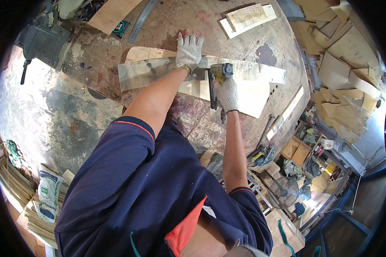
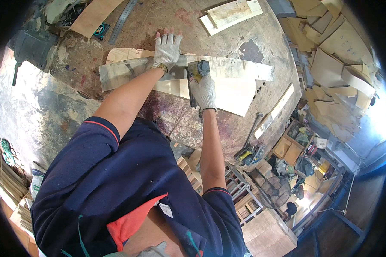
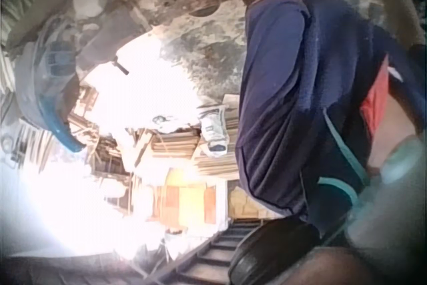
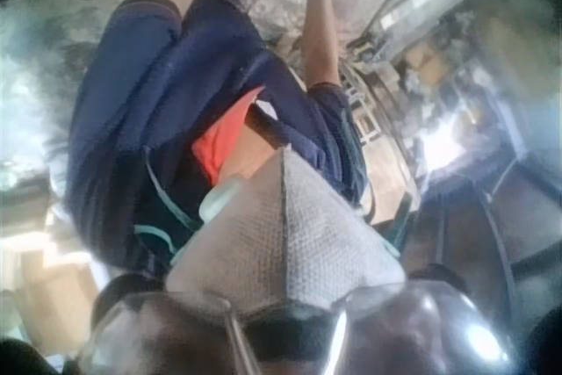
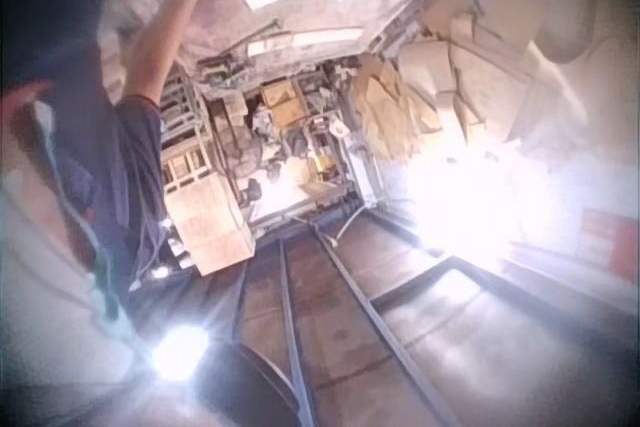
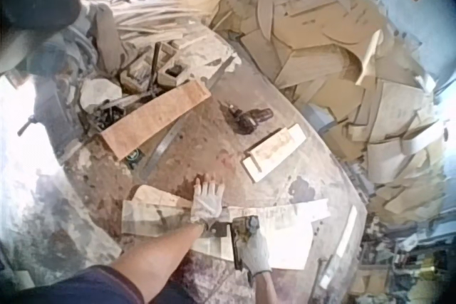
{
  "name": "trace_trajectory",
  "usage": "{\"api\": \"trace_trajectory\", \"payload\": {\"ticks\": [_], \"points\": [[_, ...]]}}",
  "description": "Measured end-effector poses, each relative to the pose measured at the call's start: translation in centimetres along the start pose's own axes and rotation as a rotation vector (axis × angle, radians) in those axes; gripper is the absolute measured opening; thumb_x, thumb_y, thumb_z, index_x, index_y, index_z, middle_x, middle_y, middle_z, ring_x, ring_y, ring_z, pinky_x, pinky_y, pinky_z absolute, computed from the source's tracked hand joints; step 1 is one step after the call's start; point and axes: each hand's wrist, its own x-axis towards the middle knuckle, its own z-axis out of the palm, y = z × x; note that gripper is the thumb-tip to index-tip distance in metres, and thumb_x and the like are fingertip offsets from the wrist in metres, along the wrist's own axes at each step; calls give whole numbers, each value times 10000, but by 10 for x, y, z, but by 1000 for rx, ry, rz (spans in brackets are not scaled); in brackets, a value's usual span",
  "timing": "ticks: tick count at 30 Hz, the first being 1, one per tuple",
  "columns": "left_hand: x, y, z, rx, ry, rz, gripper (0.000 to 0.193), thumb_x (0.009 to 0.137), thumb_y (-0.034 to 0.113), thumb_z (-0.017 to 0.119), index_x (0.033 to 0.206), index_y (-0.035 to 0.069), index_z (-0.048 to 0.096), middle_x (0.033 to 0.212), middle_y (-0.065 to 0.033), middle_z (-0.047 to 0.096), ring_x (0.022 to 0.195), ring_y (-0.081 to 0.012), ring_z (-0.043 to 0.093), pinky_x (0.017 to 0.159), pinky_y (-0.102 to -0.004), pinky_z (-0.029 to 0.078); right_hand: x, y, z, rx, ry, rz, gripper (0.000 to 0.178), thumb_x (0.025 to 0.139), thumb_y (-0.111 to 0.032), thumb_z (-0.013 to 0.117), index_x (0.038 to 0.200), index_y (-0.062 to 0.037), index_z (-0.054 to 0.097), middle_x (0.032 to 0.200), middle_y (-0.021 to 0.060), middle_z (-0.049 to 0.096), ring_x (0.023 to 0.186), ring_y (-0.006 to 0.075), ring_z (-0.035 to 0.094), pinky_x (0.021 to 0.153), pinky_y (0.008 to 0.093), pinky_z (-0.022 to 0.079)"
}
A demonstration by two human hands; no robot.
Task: The person aligns and staples two wooden pieces together on a workbench, then marks and cuts a separate wooden strip using a miter saw. The person places the cut strip onto the assembled piece and marks it with a pen.
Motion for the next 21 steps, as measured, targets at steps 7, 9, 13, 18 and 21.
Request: {"api": "trace_trajectory", "payload": {"ticks": [7,9,13,18,21], "points": [[2,1,5,-15,-3,-17,710,957,324,590,1606,174,343,1632,-163,383,1518,-364,351,1246,-585,175,-14,6,-1,-32,-29,31,473,880,-223,707,1266,14,572,1016,298,725,987,476,698,832,514,563],[2,1,6,-13,3,-20,718,954,336,610,1603,174,347,1633,-163,380,1521,-362,346,1245,-584,177,-19,4,-1,-15,-31,34,476,879,-221,707,1268,16,570,1008,297,726,982,474,700,829,512,565],[3,0,6,-59,-23,-10,738,946,360,648,1596,174,354,1636,-164,373,1525,-357,339,1245,-582,177,-23,0,0,-23,-62,86,471,877,-221,710,1252,29,575,1008,302,724,978,469,703,823,512,566],[1,-2,4,-34,10,3,737,929,370,670,1577,174,378,1607,-161,413,1489,-351,389,1229,-593,221,-25,4,-1,-34,-56,84,474,871,-223,718,1242,37,578,1021,305,722,975,475,702,827,514,566],[-1,-6,0,-42,124,46,661,922,367,670,1511,162,452,1469,-153,547,1329,-320,538,1163,-584,333,-44,31,-7,71,-16,105,518,870,-243,721,1283,28,566,1069,298,720,1011,466,701,861,521,564]]}}
